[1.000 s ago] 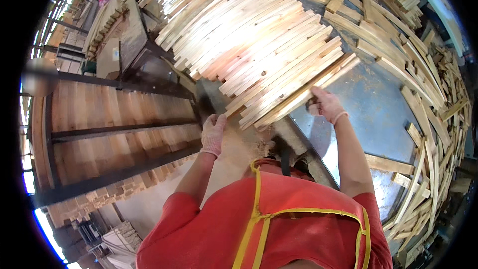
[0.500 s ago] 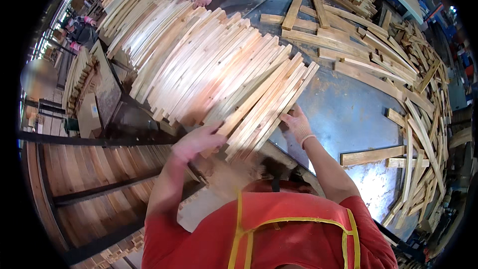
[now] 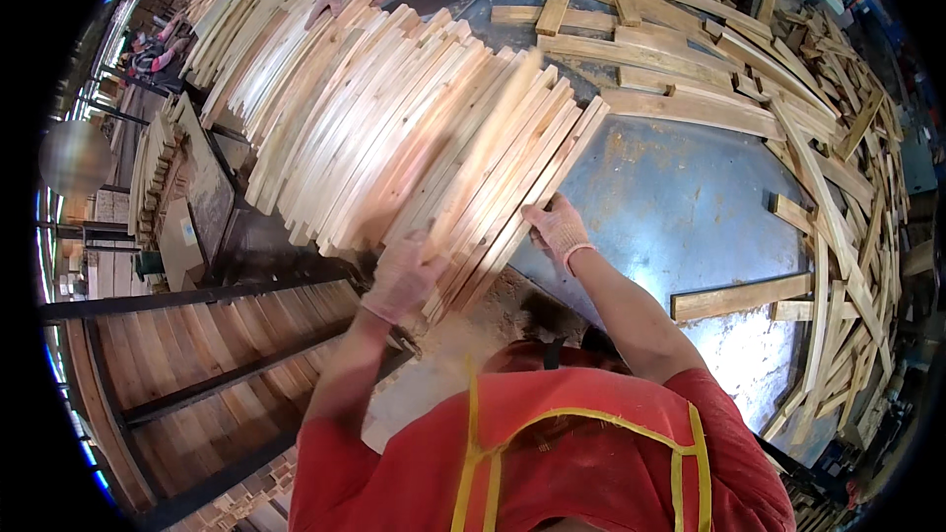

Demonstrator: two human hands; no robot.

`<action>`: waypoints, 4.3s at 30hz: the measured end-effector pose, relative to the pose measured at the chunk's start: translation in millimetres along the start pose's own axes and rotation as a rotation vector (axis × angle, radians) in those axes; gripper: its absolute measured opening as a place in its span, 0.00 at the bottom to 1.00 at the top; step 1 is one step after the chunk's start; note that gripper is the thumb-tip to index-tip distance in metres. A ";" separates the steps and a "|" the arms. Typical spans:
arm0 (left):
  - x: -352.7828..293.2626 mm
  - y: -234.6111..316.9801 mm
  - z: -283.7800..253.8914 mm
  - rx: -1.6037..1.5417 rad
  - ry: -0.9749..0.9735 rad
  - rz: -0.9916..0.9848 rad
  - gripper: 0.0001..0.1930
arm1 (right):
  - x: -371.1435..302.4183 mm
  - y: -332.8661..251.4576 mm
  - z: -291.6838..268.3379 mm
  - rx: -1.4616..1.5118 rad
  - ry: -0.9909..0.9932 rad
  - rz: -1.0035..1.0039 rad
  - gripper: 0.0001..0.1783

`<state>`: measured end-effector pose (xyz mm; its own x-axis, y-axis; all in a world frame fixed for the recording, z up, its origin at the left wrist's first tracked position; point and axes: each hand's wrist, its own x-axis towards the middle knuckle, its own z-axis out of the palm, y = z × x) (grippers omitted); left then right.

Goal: The person picks up thin wooden planks from a large pile on a metal table and stacks them neatly in a growing pile. The person handles the planks one by one or in small groups, aligning them carefully.

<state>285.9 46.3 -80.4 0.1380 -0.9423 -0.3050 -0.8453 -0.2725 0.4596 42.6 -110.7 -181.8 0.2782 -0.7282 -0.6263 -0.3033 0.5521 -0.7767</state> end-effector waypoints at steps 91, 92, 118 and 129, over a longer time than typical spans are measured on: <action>4.3 60.3 136.5 0.504 0.185 0.068 0.43 | -71.0 39.1 -141.1 -0.595 -0.286 -0.541 0.43; -0.4 73.4 131.5 0.478 0.137 0.052 0.43 | -94.7 33.2 -179.9 -0.914 -0.156 -0.534 0.45; -5.4 249.9 205.7 0.141 -0.009 0.433 0.42 | -43.7 6.7 -398.0 -1.325 0.563 -0.268 0.28; 36.9 226.4 188.8 -0.608 -0.101 -0.286 0.40 | -176.5 111.6 -117.1 -0.583 0.007 -0.171 0.44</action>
<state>2.2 -13.4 -145.1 0.2392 -0.8024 -0.5467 -0.3380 -0.5967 0.7278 -147.0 31.9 -150.1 0.3612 -0.7909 -0.4939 -0.7047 0.1153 -0.7001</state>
